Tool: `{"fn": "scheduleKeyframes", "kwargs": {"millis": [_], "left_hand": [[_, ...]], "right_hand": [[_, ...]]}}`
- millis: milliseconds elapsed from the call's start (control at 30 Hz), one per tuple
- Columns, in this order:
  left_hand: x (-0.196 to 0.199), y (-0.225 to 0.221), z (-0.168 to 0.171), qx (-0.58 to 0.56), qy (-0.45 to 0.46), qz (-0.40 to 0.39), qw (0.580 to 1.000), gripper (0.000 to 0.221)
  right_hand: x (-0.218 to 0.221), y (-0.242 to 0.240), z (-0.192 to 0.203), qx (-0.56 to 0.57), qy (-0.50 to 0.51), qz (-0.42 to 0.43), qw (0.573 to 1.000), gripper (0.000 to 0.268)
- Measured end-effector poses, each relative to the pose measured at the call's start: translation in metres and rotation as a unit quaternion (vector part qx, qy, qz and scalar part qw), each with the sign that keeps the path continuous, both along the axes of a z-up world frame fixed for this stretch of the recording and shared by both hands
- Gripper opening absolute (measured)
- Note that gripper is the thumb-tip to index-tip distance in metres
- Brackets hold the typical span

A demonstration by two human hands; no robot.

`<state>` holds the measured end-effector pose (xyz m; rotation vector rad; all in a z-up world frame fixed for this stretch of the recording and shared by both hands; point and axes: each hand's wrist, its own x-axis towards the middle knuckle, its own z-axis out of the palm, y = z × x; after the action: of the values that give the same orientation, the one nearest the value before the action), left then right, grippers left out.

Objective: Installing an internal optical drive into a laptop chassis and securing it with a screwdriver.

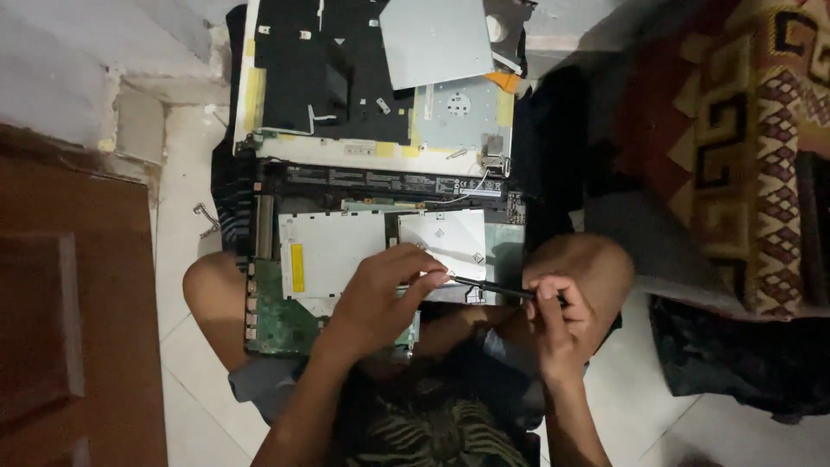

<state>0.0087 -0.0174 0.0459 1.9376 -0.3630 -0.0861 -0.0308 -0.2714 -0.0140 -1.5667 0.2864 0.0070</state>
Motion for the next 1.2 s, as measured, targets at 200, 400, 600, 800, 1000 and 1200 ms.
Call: {"fn": "scheduleKeyframes", "kwargs": {"millis": [200, 400, 600, 800, 1000, 1200], "left_hand": [[0.022, 0.004, -0.005, 0.067, 0.046, 0.053, 0.995, 0.013], [0.113, 0.05, -0.043, 0.219, -0.14, 0.177, 0.949, 0.011], [0.153, 0.057, -0.061, 0.312, -0.166, 0.186, 0.917, 0.007], [0.134, 0.057, -0.052, 0.328, -0.143, 0.186, 0.915, 0.018], [0.046, 0.028, -0.029, 0.255, -0.128, 0.13, 0.949, 0.016], [-0.003, 0.028, -0.049, 0.258, -0.178, 0.094, 0.945, 0.025]], "right_hand": [[0.002, -0.01, -0.009, 0.014, 0.005, -0.04, 0.999, 0.022], [0.001, -0.015, 0.002, -0.026, -0.015, -0.04, 0.999, 0.022], [-0.013, -0.015, 0.012, -0.142, 0.009, -0.063, 0.988, 0.024], [-0.011, -0.017, 0.032, -0.229, -0.029, 0.059, 0.971, 0.022], [0.006, -0.008, 0.049, -0.337, -0.062, 0.163, 0.925, 0.02], [0.012, 0.005, 0.067, -0.446, -0.138, 0.295, 0.834, 0.024]]}}
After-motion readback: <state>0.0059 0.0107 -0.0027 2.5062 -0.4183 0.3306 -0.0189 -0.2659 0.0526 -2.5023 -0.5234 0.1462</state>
